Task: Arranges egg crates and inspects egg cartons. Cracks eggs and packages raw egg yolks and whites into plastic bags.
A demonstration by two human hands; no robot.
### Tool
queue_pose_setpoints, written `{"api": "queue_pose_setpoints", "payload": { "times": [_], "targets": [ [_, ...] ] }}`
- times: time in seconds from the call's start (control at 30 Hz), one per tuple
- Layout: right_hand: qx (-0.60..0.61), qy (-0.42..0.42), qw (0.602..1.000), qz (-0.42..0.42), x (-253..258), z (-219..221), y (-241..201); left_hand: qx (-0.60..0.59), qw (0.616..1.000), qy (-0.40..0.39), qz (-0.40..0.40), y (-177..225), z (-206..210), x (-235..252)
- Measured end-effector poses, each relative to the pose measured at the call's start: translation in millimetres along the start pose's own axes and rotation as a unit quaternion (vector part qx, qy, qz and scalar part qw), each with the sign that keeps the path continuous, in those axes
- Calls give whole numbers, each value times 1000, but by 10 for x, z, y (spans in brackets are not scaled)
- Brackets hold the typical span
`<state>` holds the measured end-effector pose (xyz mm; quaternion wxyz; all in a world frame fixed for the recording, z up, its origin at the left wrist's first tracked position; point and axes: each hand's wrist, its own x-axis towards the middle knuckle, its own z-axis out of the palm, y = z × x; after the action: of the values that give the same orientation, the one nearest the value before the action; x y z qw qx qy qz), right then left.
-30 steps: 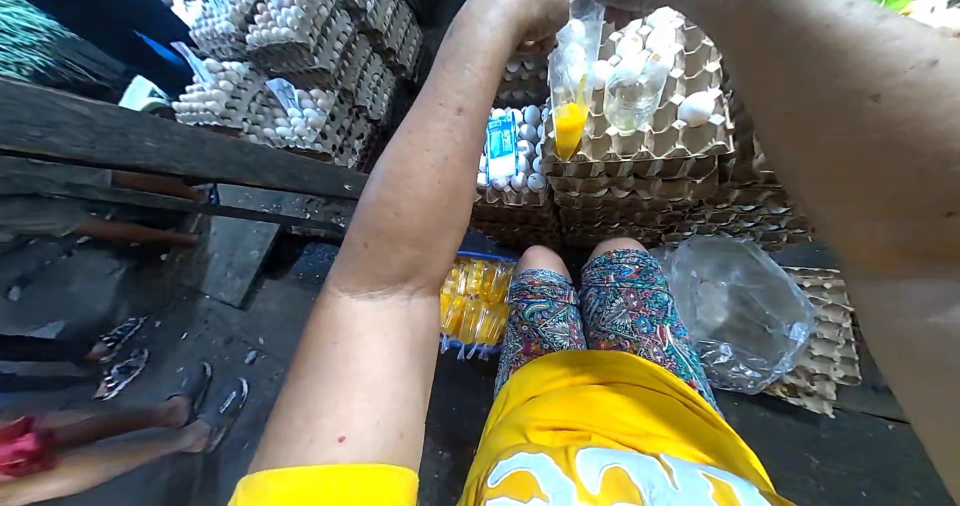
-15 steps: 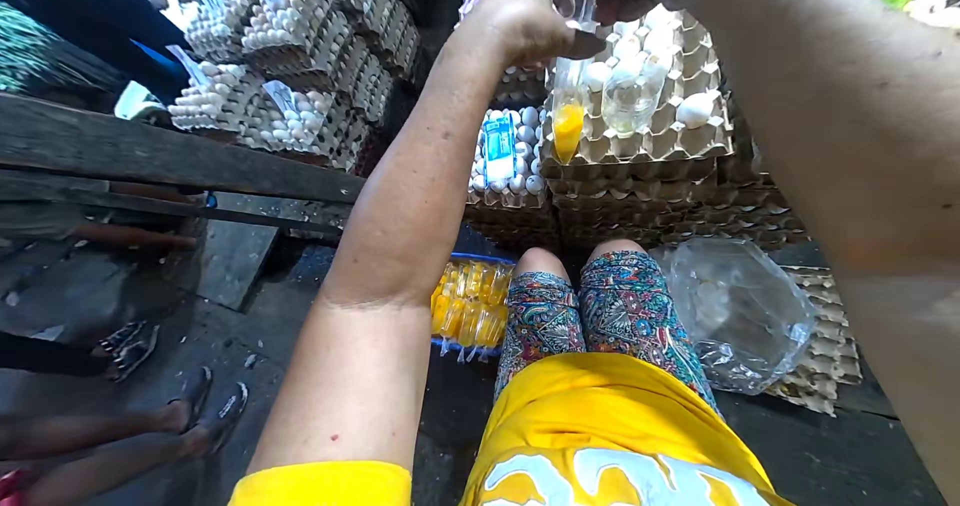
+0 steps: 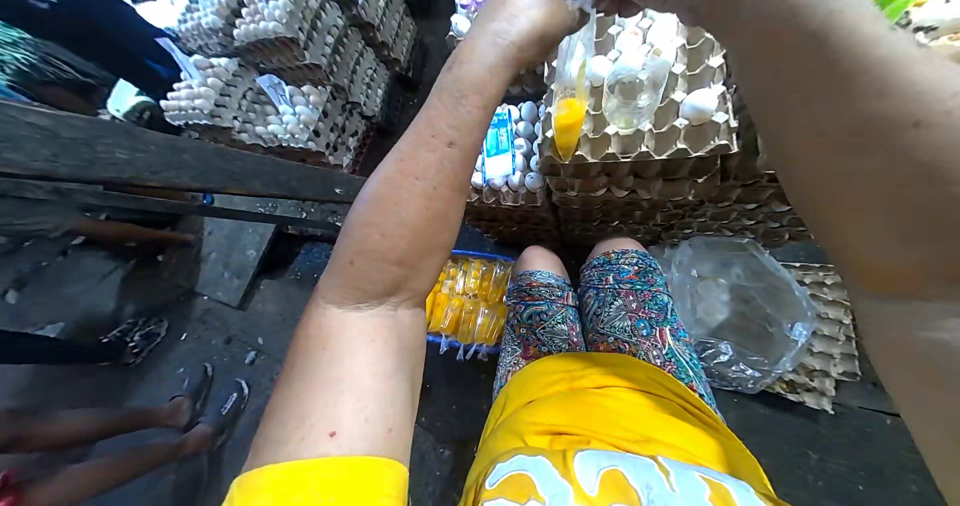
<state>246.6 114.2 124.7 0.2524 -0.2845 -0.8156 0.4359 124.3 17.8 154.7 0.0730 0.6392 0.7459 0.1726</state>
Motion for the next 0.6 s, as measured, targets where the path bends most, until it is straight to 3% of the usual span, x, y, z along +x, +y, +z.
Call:
{"api": "queue_pose_setpoints", "payload": {
  "times": [0.13, 0.27, 0.4, 0.6],
  "targets": [
    [-28, 18, 997, -72, -130, 27, -70, -2, 1000, 10, 20, -109, 40, 107],
    [-62, 29, 997, -39, -183, -38, 78, -49, 999, -3, -20, -150, 16, 96],
    [-126, -52, 989, -52, -220, 16, 153, -6, 1000, 18, -9, -88, 4, 70],
    [-111, -3, 989, -93, -71, 215, 227, 16, 999, 39, -16, -68, -11, 44]
  ]
}}
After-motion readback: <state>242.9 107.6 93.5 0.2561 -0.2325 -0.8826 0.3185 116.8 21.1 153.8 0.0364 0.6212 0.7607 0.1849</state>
